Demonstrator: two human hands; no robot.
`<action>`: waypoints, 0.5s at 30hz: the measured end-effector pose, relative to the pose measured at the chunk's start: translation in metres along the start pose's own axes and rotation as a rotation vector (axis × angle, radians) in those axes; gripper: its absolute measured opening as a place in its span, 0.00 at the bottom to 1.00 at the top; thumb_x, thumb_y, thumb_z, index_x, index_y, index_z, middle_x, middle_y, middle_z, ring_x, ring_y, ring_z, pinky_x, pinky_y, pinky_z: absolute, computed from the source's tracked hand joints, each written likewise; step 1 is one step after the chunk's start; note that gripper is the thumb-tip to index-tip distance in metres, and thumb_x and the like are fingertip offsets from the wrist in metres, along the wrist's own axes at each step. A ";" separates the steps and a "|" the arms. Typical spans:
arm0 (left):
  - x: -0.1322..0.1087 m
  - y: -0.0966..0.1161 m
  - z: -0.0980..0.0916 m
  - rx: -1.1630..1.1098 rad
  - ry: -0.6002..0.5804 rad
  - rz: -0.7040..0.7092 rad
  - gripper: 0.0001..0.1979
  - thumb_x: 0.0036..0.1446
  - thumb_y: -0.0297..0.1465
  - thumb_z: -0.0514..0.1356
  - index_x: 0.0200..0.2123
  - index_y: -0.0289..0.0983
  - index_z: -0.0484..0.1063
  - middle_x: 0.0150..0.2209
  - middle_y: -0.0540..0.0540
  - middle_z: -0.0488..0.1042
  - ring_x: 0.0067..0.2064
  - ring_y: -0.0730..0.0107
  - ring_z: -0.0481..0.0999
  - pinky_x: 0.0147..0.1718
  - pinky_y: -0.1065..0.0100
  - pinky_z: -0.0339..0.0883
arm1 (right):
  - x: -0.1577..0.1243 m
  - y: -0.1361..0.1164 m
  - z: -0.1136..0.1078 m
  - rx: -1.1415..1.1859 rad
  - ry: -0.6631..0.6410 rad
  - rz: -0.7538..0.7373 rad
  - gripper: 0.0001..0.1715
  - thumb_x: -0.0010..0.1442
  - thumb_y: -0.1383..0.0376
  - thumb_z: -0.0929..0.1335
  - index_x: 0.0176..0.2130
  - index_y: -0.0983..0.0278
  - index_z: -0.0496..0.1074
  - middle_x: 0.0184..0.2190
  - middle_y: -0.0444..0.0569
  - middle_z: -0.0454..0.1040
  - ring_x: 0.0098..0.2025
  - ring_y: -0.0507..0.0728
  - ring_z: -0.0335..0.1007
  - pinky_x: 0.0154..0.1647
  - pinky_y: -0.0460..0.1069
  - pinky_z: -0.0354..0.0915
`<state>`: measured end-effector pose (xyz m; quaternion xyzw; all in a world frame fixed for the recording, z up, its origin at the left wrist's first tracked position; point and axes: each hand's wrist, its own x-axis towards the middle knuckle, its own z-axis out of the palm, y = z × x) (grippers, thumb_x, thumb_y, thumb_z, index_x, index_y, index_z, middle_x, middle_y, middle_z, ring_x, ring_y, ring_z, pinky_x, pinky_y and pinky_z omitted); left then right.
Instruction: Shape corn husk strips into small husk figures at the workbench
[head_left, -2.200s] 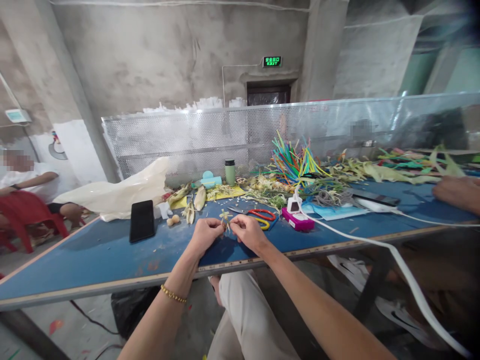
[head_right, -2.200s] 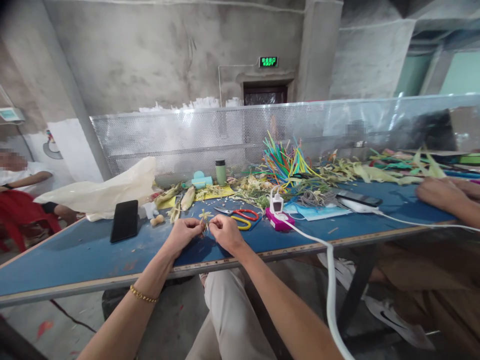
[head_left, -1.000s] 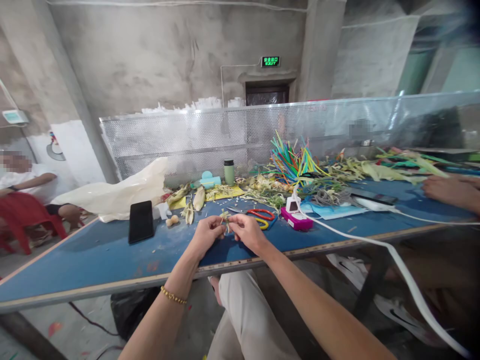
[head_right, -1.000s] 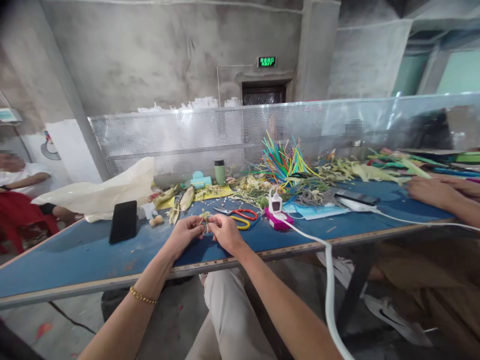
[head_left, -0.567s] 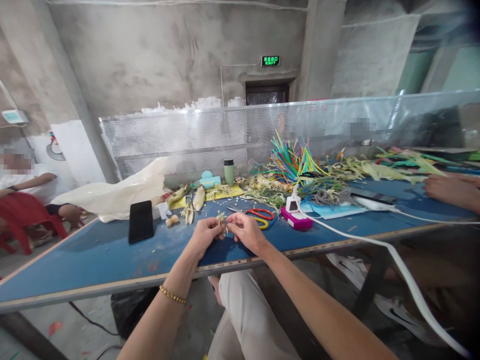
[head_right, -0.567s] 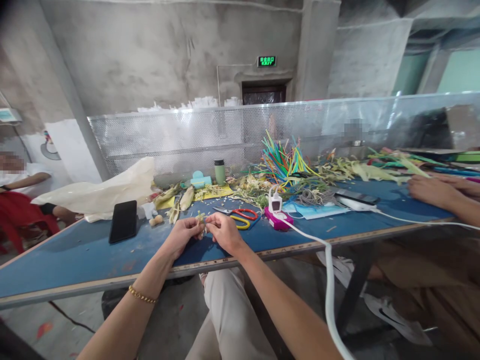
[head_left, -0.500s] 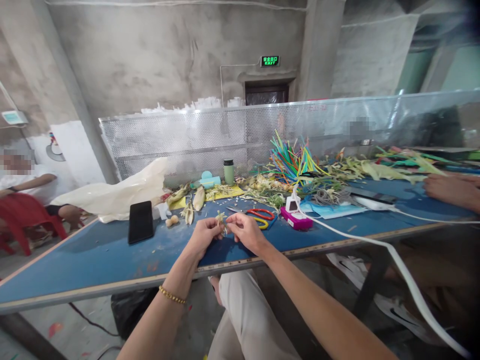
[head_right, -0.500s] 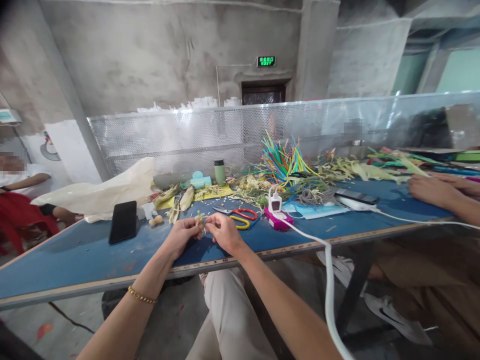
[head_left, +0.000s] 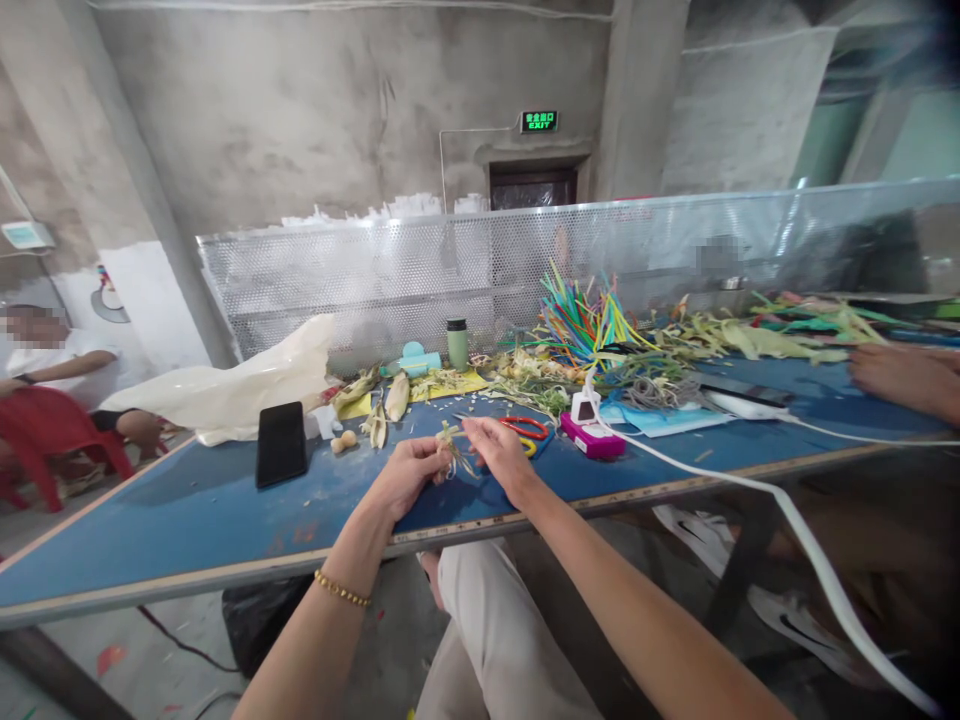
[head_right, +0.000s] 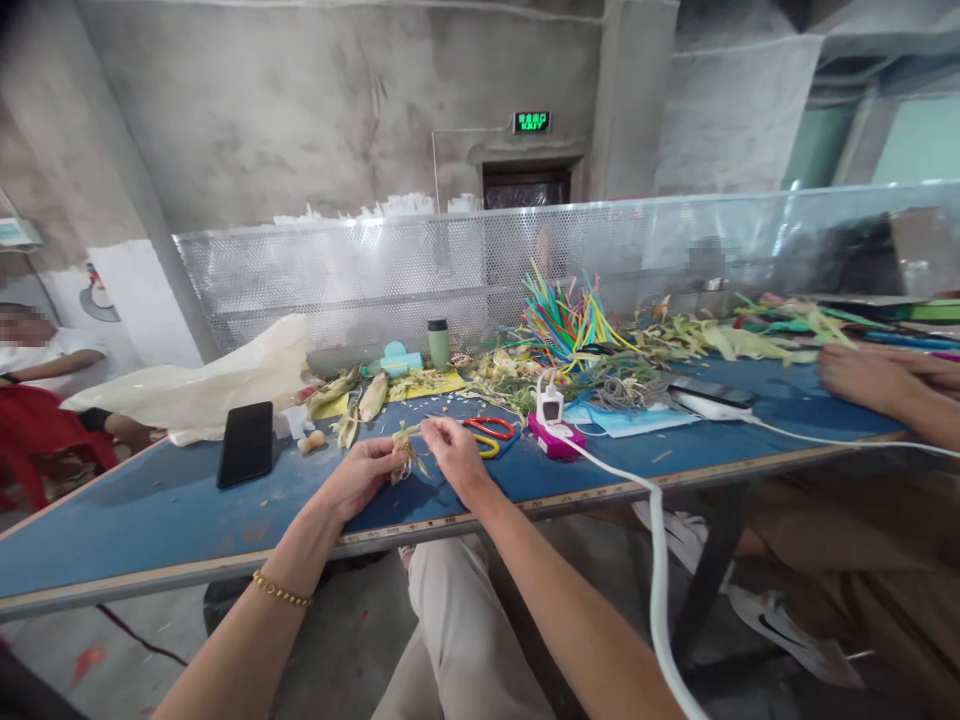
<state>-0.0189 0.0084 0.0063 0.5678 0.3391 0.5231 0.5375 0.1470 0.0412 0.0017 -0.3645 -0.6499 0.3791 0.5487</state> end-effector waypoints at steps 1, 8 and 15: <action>-0.001 0.001 0.001 0.010 -0.026 -0.014 0.15 0.41 0.37 0.71 0.22 0.33 0.71 0.20 0.52 0.65 0.23 0.79 0.60 0.25 0.71 0.52 | 0.000 -0.002 0.001 0.029 -0.066 -0.020 0.21 0.55 0.49 0.69 0.36 0.65 0.74 0.29 0.47 0.75 0.30 0.54 0.69 0.28 0.47 0.64; -0.004 0.004 0.004 0.106 -0.091 -0.017 0.13 0.43 0.35 0.70 0.25 0.33 0.72 0.21 0.52 0.67 0.24 0.78 0.62 0.26 0.72 0.54 | -0.003 -0.007 0.001 0.197 -0.142 0.004 0.16 0.46 0.58 0.75 0.32 0.65 0.73 0.30 0.45 0.77 0.32 0.53 0.71 0.37 0.48 0.66; -0.001 -0.002 0.003 0.183 0.046 0.033 0.18 0.41 0.40 0.71 0.22 0.35 0.68 0.19 0.53 0.66 0.21 0.79 0.60 0.23 0.73 0.50 | -0.003 -0.004 0.001 0.244 -0.178 0.060 0.18 0.43 0.58 0.76 0.32 0.66 0.72 0.29 0.46 0.77 0.30 0.52 0.70 0.36 0.48 0.65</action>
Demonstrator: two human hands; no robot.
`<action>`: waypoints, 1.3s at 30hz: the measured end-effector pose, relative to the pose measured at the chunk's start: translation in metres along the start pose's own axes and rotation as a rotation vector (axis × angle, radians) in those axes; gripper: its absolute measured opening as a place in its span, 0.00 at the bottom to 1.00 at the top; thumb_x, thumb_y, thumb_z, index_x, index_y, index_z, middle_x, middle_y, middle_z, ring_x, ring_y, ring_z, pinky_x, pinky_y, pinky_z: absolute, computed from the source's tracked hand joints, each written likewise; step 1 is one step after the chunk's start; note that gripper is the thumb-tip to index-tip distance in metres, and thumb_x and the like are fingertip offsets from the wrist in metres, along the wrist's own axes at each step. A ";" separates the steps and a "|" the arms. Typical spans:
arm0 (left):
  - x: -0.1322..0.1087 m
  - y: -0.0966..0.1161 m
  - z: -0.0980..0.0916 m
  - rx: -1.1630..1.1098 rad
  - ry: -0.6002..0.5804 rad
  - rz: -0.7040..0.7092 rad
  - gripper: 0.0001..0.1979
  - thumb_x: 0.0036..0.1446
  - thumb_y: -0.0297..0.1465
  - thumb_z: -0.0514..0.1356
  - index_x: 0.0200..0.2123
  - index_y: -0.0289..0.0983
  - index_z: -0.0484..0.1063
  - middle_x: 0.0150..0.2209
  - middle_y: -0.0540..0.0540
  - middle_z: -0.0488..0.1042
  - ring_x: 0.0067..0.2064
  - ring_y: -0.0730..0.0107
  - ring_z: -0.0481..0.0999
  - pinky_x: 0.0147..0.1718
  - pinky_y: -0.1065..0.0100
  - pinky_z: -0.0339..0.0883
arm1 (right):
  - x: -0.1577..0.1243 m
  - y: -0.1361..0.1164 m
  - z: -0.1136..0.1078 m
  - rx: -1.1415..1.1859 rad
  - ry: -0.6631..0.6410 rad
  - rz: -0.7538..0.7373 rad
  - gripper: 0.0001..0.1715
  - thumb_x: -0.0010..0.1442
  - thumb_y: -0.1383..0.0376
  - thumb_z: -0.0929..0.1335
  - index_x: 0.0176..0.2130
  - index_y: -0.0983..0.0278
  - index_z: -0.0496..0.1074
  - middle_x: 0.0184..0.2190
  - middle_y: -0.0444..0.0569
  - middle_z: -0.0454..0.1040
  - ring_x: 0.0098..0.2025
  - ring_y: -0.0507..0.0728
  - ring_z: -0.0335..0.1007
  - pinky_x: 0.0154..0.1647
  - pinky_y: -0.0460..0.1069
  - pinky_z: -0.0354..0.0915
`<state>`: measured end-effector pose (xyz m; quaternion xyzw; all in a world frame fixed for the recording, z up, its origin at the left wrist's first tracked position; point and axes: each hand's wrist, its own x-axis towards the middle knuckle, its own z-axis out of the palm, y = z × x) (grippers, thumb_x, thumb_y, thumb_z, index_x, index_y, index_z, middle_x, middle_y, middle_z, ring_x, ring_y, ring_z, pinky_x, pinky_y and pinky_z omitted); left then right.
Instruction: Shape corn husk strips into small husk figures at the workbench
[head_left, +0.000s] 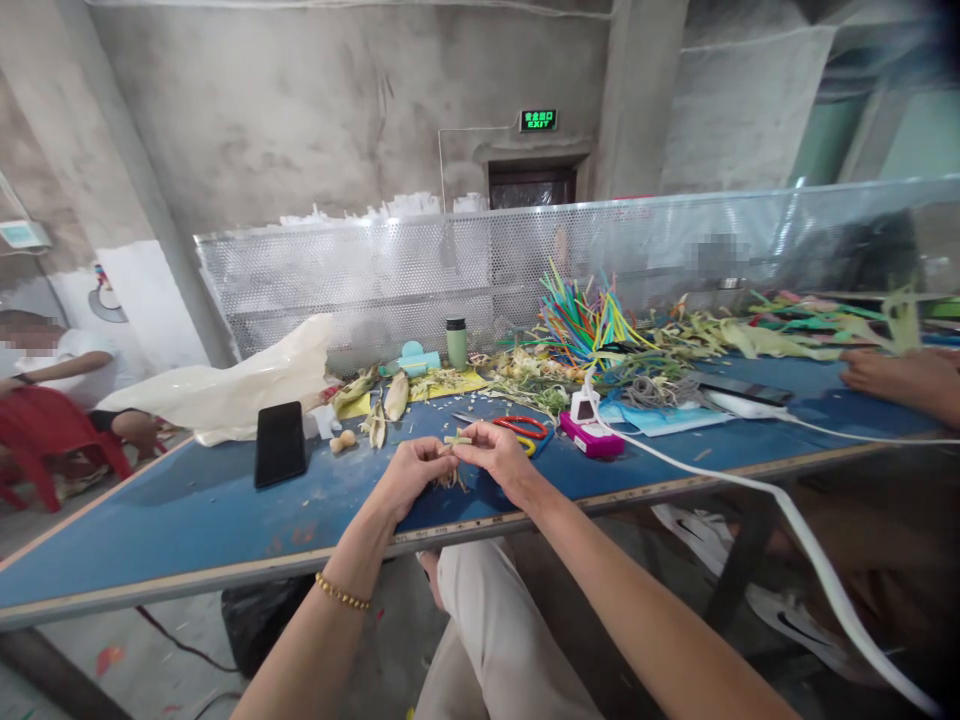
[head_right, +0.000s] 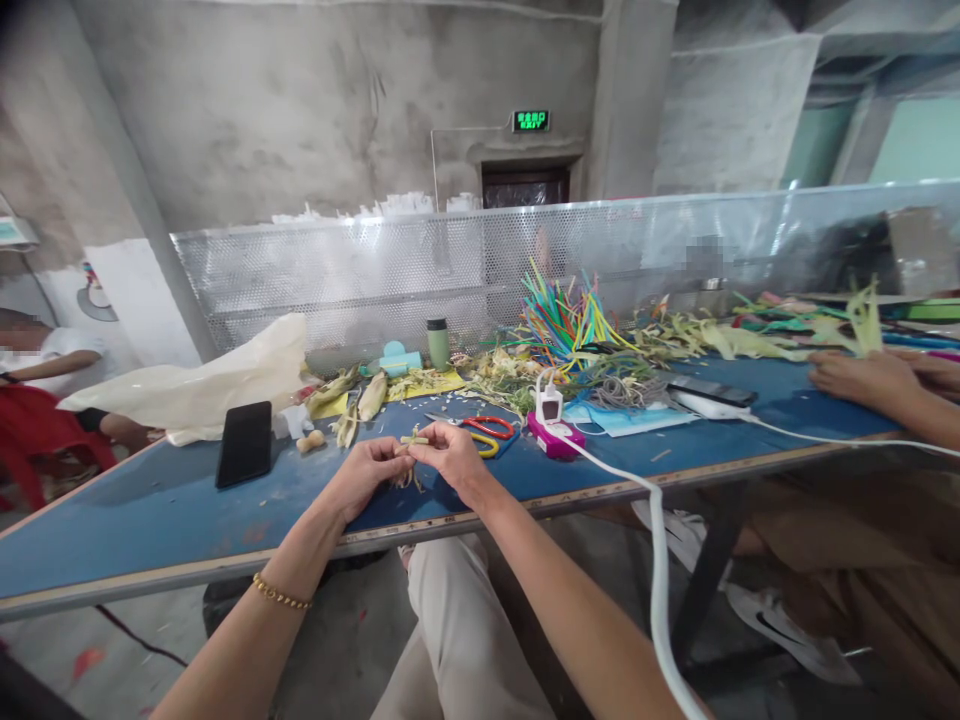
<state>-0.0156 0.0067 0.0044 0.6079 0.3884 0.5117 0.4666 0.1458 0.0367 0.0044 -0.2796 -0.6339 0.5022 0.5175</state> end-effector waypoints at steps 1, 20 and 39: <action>0.001 -0.001 0.001 0.002 0.020 0.005 0.18 0.41 0.40 0.71 0.22 0.35 0.67 0.19 0.54 0.66 0.21 0.79 0.60 0.23 0.73 0.50 | 0.000 0.000 0.000 0.005 0.004 -0.004 0.19 0.43 0.57 0.76 0.32 0.65 0.72 0.29 0.46 0.77 0.31 0.52 0.70 0.37 0.48 0.65; 0.007 0.000 -0.005 -0.108 0.138 0.002 0.12 0.43 0.36 0.68 0.26 0.34 0.75 0.21 0.49 0.72 0.24 0.74 0.67 0.26 0.71 0.56 | -0.002 -0.005 0.000 -0.031 0.011 0.070 0.16 0.46 0.57 0.74 0.29 0.68 0.75 0.19 0.41 0.69 0.23 0.48 0.60 0.26 0.46 0.55; 0.004 -0.001 0.001 -0.269 0.032 -0.042 0.17 0.39 0.36 0.74 0.30 0.31 0.78 0.28 0.44 0.79 0.29 0.71 0.74 0.31 0.70 0.63 | 0.000 -0.002 0.001 0.000 0.033 0.067 0.24 0.53 0.48 0.70 0.29 0.68 0.73 0.25 0.48 0.76 0.22 0.49 0.66 0.23 0.45 0.60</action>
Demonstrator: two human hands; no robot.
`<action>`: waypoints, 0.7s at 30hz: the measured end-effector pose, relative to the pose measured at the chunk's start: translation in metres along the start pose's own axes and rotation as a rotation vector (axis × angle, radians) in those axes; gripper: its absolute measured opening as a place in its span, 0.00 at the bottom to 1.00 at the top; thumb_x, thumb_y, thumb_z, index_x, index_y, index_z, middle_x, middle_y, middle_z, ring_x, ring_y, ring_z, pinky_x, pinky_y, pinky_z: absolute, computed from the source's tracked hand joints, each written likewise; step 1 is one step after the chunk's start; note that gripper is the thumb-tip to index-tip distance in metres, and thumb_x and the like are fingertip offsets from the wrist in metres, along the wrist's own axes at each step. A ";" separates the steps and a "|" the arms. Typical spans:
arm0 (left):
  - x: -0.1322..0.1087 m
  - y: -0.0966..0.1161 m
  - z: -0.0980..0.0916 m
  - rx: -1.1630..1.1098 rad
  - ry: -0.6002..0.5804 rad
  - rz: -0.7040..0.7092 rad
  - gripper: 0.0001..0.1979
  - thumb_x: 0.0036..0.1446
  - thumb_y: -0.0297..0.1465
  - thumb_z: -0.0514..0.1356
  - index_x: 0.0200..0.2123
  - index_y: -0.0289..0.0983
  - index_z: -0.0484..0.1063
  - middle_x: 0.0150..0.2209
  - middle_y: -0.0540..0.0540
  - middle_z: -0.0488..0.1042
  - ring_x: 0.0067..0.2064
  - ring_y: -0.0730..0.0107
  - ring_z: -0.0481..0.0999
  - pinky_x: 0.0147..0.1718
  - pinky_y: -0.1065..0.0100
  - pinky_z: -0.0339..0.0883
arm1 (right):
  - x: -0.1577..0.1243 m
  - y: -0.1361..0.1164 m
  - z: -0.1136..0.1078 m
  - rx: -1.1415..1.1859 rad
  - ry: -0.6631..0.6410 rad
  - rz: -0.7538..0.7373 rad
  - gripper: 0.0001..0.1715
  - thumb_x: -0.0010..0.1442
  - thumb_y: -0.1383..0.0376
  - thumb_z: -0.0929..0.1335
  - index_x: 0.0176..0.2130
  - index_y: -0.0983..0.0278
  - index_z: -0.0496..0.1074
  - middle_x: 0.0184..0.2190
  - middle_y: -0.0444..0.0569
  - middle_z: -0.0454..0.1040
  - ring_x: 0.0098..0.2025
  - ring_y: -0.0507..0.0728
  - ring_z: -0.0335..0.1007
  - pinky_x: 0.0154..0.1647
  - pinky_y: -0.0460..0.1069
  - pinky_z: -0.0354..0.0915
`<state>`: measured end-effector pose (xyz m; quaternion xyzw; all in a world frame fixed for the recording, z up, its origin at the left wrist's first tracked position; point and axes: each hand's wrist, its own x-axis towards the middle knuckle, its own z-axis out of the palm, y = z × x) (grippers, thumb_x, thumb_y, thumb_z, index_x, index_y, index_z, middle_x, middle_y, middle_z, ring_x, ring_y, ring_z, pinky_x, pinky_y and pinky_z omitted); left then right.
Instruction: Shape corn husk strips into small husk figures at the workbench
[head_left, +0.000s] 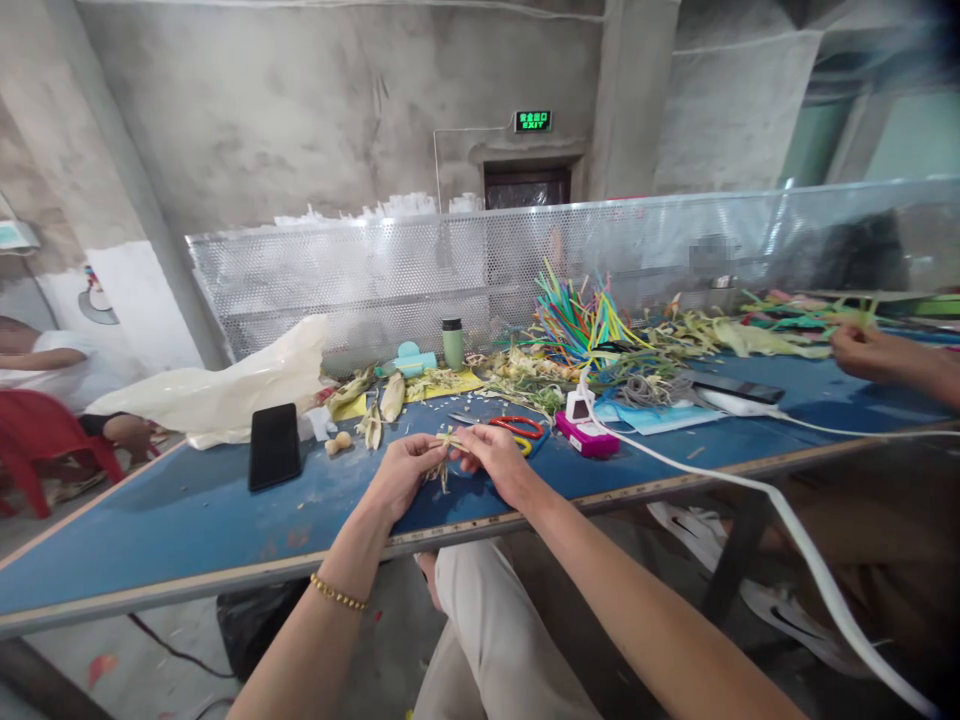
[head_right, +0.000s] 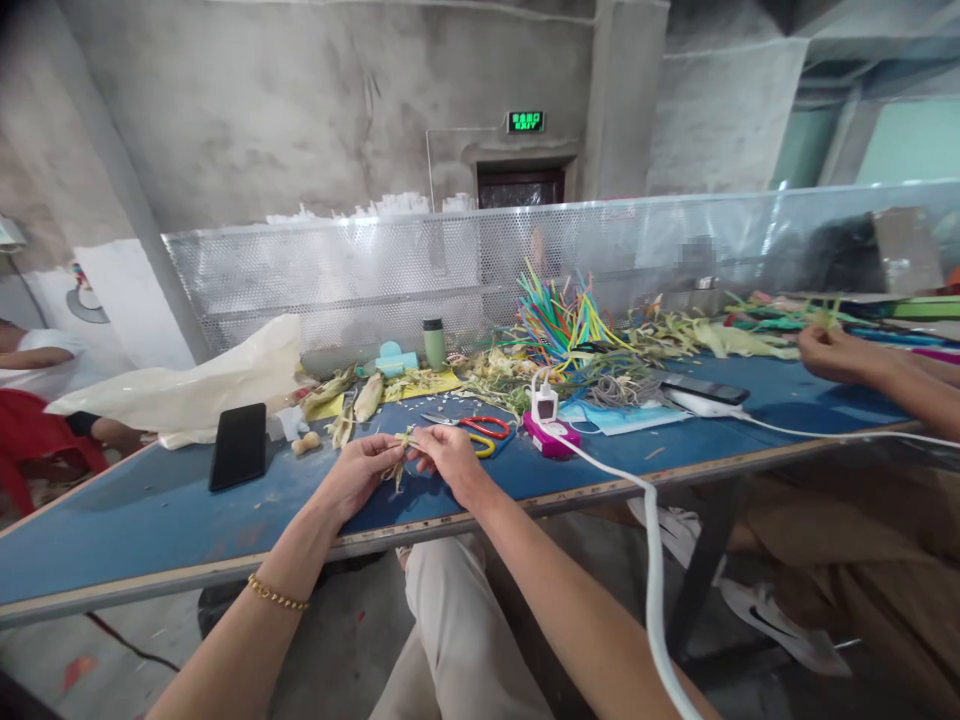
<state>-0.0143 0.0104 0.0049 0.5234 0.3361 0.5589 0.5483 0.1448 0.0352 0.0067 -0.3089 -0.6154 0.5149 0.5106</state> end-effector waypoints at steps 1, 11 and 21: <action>0.000 -0.001 -0.001 -0.015 0.024 -0.003 0.17 0.38 0.35 0.74 0.29 0.31 0.78 0.27 0.44 0.78 0.28 0.72 0.73 0.30 0.71 0.62 | 0.000 0.001 0.000 -0.004 0.014 0.003 0.24 0.54 0.47 0.70 0.29 0.68 0.73 0.25 0.48 0.76 0.21 0.49 0.66 0.23 0.45 0.60; 0.002 -0.002 -0.002 -0.110 0.034 -0.004 0.16 0.37 0.32 0.75 0.29 0.31 0.76 0.27 0.45 0.78 0.28 0.72 0.75 0.32 0.71 0.66 | -0.001 0.001 0.003 -0.168 0.020 -0.044 0.10 0.50 0.61 0.71 0.25 0.65 0.71 0.20 0.43 0.73 0.19 0.50 0.66 0.21 0.44 0.58; 0.002 -0.004 -0.005 -0.092 0.025 -0.030 0.16 0.39 0.32 0.74 0.30 0.32 0.75 0.25 0.47 0.76 0.26 0.75 0.72 0.27 0.73 0.62 | -0.002 0.000 0.003 -0.172 0.036 -0.045 0.12 0.51 0.58 0.71 0.28 0.66 0.72 0.21 0.44 0.73 0.20 0.50 0.66 0.21 0.44 0.59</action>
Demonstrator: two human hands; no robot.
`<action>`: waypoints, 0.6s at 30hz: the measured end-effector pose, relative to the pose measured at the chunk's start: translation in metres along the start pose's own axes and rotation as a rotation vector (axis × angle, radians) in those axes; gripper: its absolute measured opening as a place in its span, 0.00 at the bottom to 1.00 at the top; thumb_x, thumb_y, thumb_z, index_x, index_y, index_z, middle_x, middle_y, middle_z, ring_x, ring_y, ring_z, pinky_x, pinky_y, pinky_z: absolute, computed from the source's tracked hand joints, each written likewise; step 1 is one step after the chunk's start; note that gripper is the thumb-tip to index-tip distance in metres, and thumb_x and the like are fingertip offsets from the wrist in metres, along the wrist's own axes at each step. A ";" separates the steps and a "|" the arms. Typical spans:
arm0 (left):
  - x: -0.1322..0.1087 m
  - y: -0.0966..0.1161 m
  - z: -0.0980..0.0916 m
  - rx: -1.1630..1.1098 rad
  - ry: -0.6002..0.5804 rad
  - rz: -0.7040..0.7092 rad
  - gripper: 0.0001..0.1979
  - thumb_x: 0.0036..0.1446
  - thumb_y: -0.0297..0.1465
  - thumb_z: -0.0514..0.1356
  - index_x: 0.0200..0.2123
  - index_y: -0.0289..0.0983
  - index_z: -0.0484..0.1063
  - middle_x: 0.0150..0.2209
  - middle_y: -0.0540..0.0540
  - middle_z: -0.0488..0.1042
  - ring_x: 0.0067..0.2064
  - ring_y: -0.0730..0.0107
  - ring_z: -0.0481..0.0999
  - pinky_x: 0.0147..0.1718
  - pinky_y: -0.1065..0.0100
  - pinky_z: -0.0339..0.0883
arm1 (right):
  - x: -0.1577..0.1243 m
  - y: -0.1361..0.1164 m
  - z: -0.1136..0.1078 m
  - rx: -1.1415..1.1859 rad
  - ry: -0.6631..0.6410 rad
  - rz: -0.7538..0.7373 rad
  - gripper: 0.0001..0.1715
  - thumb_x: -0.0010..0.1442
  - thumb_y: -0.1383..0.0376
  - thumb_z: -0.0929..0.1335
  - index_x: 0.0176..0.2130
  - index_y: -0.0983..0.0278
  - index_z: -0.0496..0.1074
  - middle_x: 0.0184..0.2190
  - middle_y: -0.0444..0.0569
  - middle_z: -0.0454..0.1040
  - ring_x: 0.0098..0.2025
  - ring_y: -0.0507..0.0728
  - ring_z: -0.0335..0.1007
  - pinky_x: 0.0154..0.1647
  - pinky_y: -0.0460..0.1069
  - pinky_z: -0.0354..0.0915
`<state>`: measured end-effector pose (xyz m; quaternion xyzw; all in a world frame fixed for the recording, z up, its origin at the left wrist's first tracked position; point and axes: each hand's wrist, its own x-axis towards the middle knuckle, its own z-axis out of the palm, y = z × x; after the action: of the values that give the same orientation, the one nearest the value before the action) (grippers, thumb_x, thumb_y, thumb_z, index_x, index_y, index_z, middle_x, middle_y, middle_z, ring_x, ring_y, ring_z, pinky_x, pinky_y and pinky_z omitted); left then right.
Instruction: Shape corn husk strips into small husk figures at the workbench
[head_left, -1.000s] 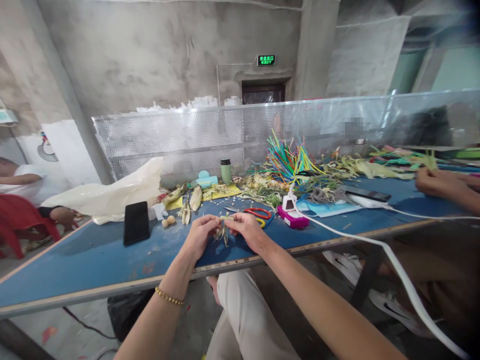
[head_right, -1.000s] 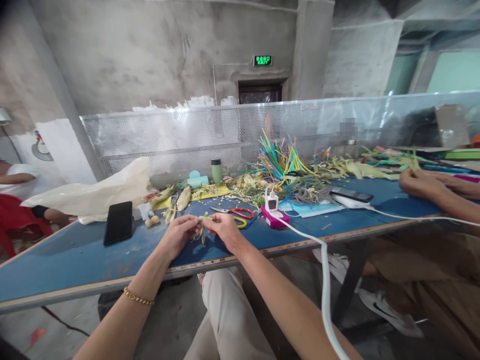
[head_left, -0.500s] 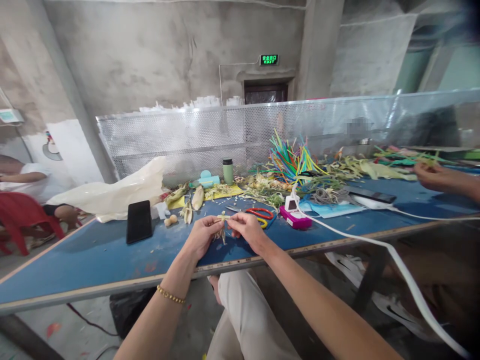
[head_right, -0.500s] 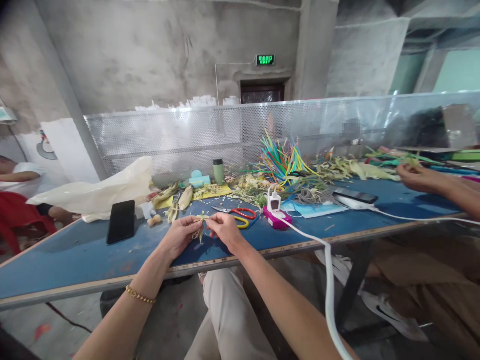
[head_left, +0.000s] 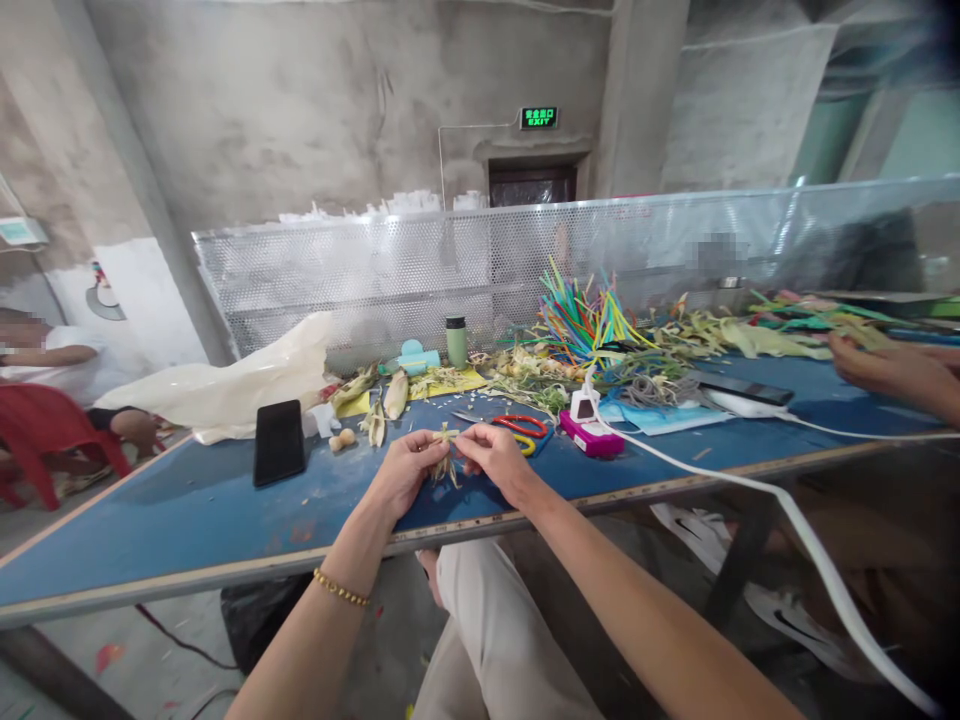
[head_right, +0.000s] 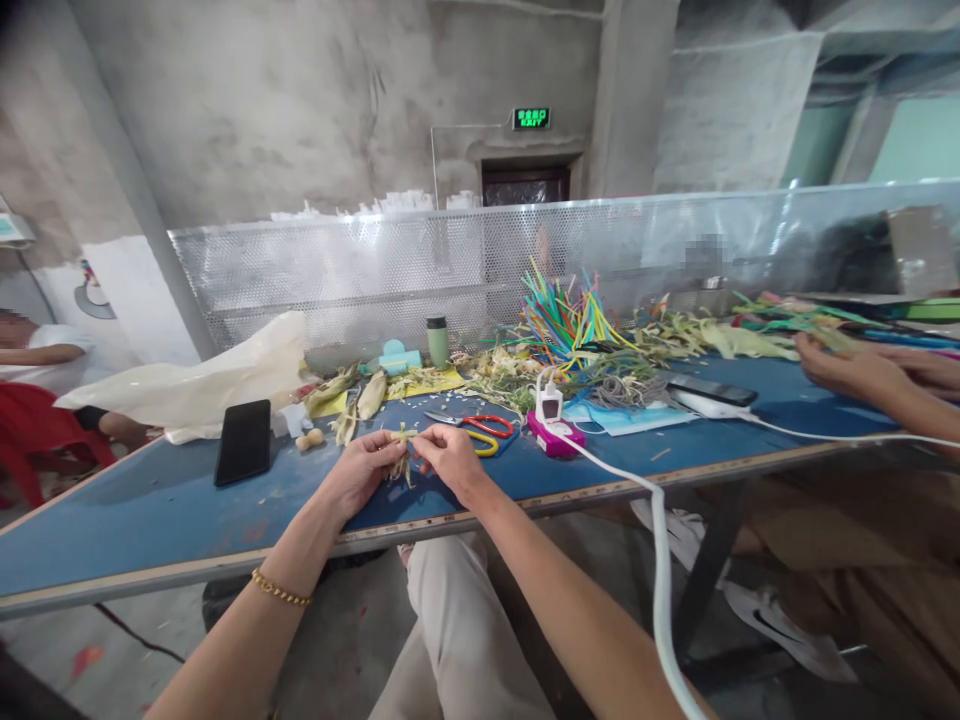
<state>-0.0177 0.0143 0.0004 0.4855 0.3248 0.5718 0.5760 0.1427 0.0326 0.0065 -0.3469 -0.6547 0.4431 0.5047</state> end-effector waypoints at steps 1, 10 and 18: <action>0.000 0.000 0.000 0.003 0.002 -0.005 0.16 0.38 0.32 0.74 0.30 0.32 0.75 0.25 0.47 0.76 0.26 0.75 0.72 0.27 0.73 0.62 | 0.000 0.000 0.000 0.011 0.011 -0.002 0.12 0.51 0.58 0.71 0.29 0.65 0.72 0.23 0.44 0.74 0.20 0.50 0.66 0.21 0.45 0.59; -0.004 0.002 0.003 0.052 -0.010 0.000 0.17 0.38 0.33 0.74 0.30 0.32 0.75 0.24 0.49 0.75 0.25 0.77 0.70 0.26 0.74 0.59 | 0.000 0.001 0.000 -0.026 0.002 -0.073 0.08 0.49 0.62 0.70 0.25 0.64 0.68 0.18 0.40 0.69 0.19 0.50 0.65 0.23 0.45 0.60; -0.001 -0.001 0.003 0.101 0.066 0.030 0.16 0.33 0.32 0.75 0.22 0.33 0.72 0.19 0.51 0.72 0.22 0.78 0.67 0.24 0.74 0.56 | 0.003 0.007 -0.001 -0.112 -0.025 -0.071 0.07 0.50 0.65 0.69 0.23 0.64 0.70 0.15 0.40 0.68 0.19 0.50 0.65 0.23 0.45 0.61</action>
<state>-0.0148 0.0131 0.0004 0.4996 0.3646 0.5792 0.5310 0.1431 0.0379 0.0009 -0.3457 -0.6965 0.3919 0.4917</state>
